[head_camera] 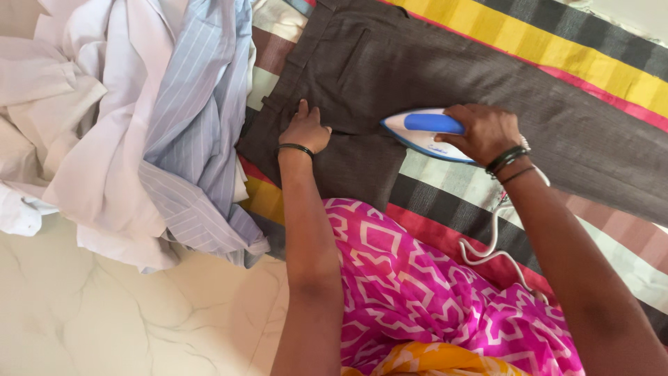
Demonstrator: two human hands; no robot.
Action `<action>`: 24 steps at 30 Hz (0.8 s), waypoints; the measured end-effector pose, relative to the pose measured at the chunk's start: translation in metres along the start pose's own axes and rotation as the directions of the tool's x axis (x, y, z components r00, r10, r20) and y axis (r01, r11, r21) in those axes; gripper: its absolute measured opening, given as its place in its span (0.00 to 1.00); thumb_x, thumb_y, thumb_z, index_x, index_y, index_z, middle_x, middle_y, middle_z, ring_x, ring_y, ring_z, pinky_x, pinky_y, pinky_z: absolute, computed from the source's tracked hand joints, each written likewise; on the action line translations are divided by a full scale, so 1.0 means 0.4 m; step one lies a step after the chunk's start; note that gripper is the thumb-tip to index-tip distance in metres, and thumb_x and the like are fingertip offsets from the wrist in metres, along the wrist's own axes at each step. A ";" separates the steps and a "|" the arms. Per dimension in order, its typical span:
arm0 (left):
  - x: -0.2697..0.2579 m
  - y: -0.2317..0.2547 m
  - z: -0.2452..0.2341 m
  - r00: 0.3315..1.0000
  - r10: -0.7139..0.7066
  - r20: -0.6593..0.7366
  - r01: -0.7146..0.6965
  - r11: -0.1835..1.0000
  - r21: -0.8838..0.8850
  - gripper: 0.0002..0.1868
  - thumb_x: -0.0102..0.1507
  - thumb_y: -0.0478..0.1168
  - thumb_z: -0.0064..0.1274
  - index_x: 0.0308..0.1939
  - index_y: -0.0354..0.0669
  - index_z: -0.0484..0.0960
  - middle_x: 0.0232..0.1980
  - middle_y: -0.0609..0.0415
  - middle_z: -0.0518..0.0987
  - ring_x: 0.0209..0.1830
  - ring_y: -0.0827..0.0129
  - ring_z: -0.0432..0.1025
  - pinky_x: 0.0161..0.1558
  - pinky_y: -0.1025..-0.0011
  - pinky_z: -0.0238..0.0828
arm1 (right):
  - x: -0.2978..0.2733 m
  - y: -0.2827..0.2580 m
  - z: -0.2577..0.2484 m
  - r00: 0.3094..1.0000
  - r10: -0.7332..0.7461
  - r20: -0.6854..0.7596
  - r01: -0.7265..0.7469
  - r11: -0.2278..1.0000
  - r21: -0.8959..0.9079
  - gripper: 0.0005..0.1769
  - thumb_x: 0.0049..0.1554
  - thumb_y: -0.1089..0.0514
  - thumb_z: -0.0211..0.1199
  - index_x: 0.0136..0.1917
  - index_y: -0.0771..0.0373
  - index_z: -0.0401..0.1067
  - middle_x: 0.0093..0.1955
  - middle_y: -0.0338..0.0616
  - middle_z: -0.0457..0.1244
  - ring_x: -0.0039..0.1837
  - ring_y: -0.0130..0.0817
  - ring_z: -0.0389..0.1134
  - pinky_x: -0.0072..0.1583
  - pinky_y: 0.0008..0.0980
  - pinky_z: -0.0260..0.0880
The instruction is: The person irons a pair of dark trousers laid out on a striped mat. They use a handheld iron to smooth the fabric, repeatedly moving the iron back and forth and adjusting the trousers with their hands.
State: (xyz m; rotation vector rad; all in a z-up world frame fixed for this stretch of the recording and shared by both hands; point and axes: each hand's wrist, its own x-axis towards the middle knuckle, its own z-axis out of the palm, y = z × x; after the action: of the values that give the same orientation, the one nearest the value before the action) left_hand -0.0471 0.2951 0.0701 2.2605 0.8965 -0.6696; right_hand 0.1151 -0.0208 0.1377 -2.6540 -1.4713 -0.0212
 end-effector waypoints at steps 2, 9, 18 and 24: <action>0.014 -0.013 0.002 1.000 0.021 -0.018 -0.022 0.999 -0.028 0.36 0.68 0.52 0.44 0.79 0.55 0.54 0.86 0.60 0.38 0.83 0.63 0.42 0.76 0.51 0.51 | 0.028 -0.026 0.007 1.000 0.020 0.002 -0.020 1.000 -0.011 0.27 0.54 0.31 0.69 0.56 0.50 0.77 0.45 0.39 0.71 0.46 0.43 0.73 0.44 0.44 0.72; -0.014 -0.005 -0.012 0.999 -0.022 -0.033 0.021 0.999 -0.029 0.38 0.68 0.53 0.46 0.80 0.54 0.51 0.86 0.59 0.36 0.84 0.63 0.39 0.75 0.45 0.50 | 0.095 -0.093 0.006 0.999 0.006 -0.041 -0.006 1.000 0.016 0.25 0.54 0.32 0.70 0.56 0.49 0.77 0.45 0.38 0.71 0.45 0.42 0.74 0.43 0.43 0.72; -0.009 0.008 -0.010 0.992 -0.020 -0.123 0.008 0.996 -0.093 0.39 0.67 0.47 0.48 0.80 0.60 0.49 0.85 0.55 0.35 0.84 0.54 0.38 0.73 0.40 0.50 | 0.211 -0.208 0.020 0.998 -0.058 0.007 0.058 0.998 0.011 0.23 0.55 0.34 0.69 0.54 0.50 0.75 0.44 0.39 0.70 0.46 0.43 0.73 0.43 0.45 0.72; -0.025 -0.041 -0.014 0.921 -0.144 -0.362 0.068 0.975 -0.214 0.38 0.67 0.42 0.50 0.79 0.58 0.54 0.86 0.47 0.39 0.84 0.45 0.39 0.72 0.39 0.52 | 0.304 -0.330 0.064 0.991 -0.123 -0.053 0.121 0.992 -0.032 0.21 0.53 0.37 0.71 0.52 0.49 0.75 0.43 0.39 0.69 0.46 0.40 0.73 0.45 0.44 0.71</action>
State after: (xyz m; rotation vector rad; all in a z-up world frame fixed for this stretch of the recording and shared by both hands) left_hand -0.0643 0.3045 0.0744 2.2052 1.2183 -0.1760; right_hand 0.0668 0.1538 0.1313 -2.5591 -1.6250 -0.1244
